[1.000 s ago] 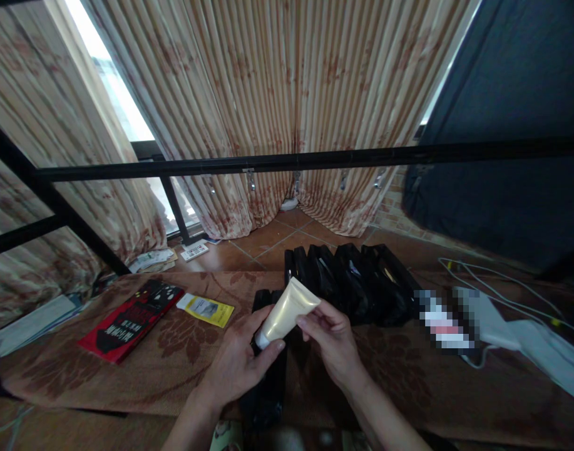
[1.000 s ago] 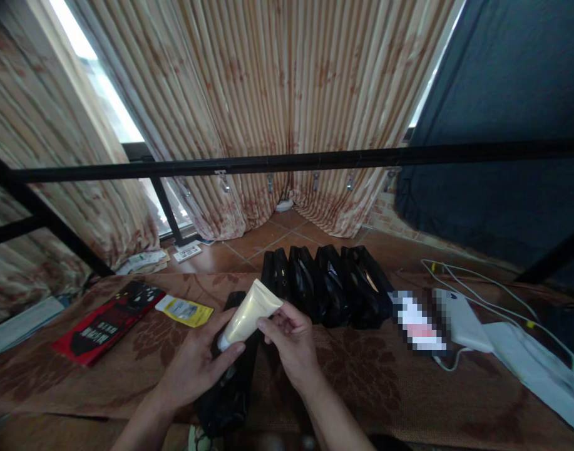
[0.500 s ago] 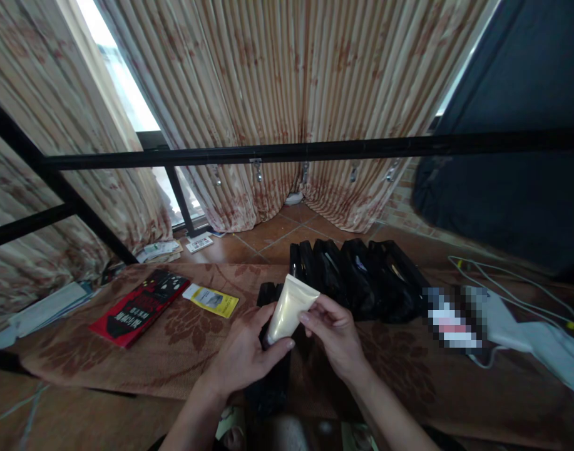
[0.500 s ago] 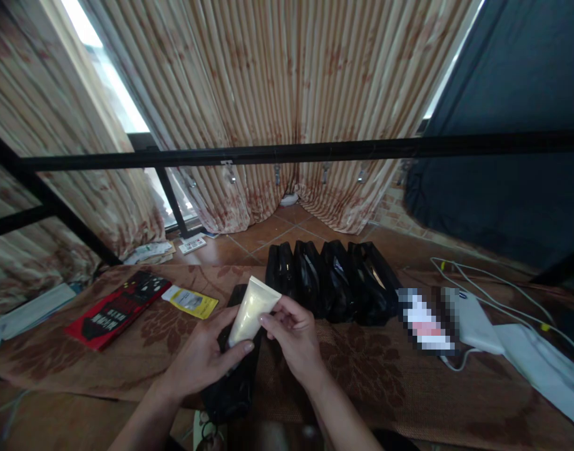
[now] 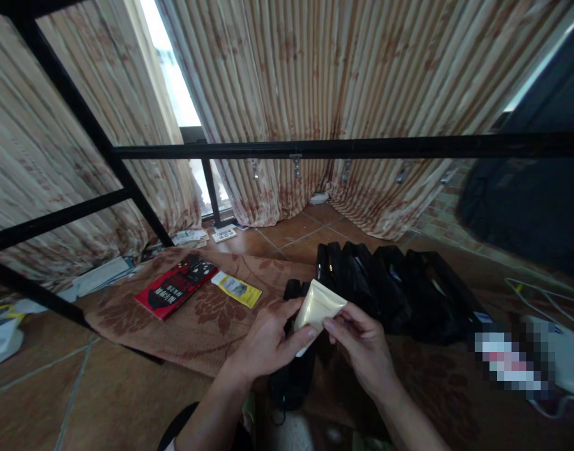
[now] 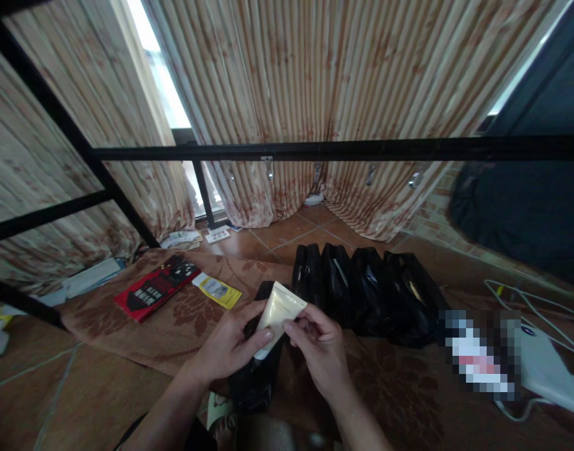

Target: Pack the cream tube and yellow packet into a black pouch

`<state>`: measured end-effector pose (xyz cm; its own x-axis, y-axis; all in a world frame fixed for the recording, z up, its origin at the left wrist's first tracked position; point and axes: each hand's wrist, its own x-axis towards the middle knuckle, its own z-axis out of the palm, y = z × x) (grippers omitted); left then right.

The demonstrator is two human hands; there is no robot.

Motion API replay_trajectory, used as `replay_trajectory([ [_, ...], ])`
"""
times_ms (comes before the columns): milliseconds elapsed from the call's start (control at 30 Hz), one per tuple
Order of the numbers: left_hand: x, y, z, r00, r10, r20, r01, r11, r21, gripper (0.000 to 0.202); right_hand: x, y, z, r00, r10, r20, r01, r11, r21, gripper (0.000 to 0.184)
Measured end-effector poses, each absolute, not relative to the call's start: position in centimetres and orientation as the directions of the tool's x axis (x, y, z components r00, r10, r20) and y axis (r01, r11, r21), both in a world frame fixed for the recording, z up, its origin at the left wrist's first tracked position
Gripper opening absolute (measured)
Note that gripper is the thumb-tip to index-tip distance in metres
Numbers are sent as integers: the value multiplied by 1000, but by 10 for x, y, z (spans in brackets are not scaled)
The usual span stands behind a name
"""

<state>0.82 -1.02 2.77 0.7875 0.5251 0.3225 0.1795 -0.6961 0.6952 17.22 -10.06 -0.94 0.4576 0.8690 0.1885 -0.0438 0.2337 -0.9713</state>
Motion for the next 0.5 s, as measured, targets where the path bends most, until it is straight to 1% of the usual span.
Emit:
replay_trajectory([
  [67,7,-7,24,745,580,330,213,-675,707,39,173,-101,-12,439,877,194,-17,224,-974,18],
  [133,6,-3,17,666,670,328,268,-625,733,40,173,-102,-14,438,876,200,12,217,-976,18],
  [233,5,3,3,561,771,303,305,-533,790,47,174,-104,-16,459,865,205,56,202,-978,19],
  [300,6,6,-3,529,794,299,286,-499,818,53,175,-105,-17,470,859,203,93,181,-979,22],
  [367,5,7,-5,515,803,300,292,-493,819,58,176,-107,-19,467,860,205,137,159,-978,25],
  [433,4,7,-3,499,822,275,353,-482,802,61,177,-109,-22,455,865,211,184,140,-973,26],
  [500,2,6,0,518,826,224,408,-468,784,59,178,-110,-24,448,868,215,232,119,-965,27],
])
